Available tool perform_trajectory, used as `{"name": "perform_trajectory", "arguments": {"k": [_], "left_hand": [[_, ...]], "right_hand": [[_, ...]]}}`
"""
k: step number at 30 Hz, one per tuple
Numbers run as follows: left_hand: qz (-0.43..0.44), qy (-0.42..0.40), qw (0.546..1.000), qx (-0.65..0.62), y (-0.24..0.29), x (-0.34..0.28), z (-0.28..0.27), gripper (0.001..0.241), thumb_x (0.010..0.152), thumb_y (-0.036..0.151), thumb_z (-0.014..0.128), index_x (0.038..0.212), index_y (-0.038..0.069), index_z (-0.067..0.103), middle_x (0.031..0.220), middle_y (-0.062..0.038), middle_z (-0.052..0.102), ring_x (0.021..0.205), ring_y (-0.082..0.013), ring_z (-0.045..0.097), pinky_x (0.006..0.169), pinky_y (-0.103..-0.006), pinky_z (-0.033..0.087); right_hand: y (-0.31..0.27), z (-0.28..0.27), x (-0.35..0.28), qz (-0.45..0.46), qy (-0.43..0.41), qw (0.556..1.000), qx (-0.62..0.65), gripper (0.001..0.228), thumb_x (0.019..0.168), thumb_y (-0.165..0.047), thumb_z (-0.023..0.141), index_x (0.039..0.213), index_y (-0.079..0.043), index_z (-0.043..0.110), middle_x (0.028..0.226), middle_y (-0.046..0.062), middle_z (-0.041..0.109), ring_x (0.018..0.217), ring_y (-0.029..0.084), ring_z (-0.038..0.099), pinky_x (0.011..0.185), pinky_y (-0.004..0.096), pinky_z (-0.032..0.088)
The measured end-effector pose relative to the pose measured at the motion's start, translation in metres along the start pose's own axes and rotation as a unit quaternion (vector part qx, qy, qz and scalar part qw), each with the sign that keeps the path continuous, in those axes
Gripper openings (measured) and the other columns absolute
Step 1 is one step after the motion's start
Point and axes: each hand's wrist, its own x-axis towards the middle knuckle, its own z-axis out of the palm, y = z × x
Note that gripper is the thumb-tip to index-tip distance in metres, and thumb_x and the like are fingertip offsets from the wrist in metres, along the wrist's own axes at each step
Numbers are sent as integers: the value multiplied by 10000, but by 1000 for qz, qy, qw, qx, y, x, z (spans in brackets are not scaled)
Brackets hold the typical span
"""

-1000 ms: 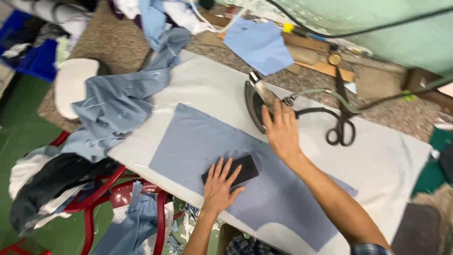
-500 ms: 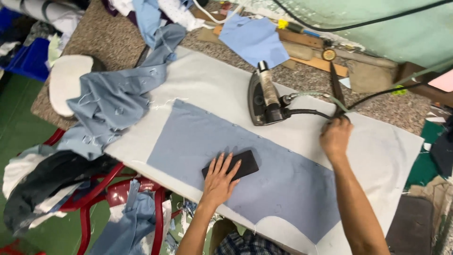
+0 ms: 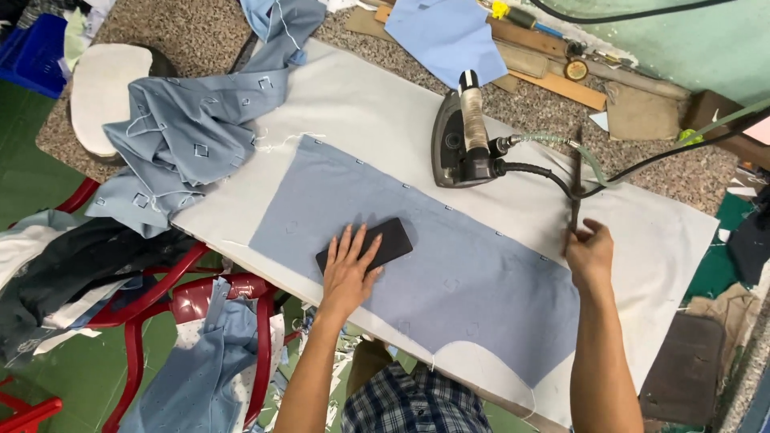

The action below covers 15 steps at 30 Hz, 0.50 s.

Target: Ironing and pressing cut fabric pieces on a workstation using an industrial iron and a pressing block.

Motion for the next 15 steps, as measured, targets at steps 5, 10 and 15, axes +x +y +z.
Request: {"name": "perform_trajectory", "arguments": {"k": [5,10,15], "left_hand": [[20,-5,999,45,-5,-1,4,679,986,378,610,1599,261,340,1681,-116,247,1543,-362,181,1244,-542,92],[80,57,991,91,-37,-2,-12,690,924,306,734,1541,181,452,1590,-157,405,1366,-405,451,1144,-547,339],[-12,-35,990,133,-114,-1,-64,728,961,431,630,1593,204,348,1665,-154,259,1416,-400,387,1120,-548,339]], "right_hand": [[-66,-23,-125,114,-75,974,181,339,1039,-267,597,1085,-69,326,743,66,414,491,175,360,333,316,214],[1,24,-221,63,-88,943,315,453,990,-377,575,1303,-78,440,596,-45,302,454,70,282,419,266,233],[3,89,-316,112,-152,934,304,465,913,-138,591,1297,64,423,413,100,313,306,210,318,303,312,271]]}}
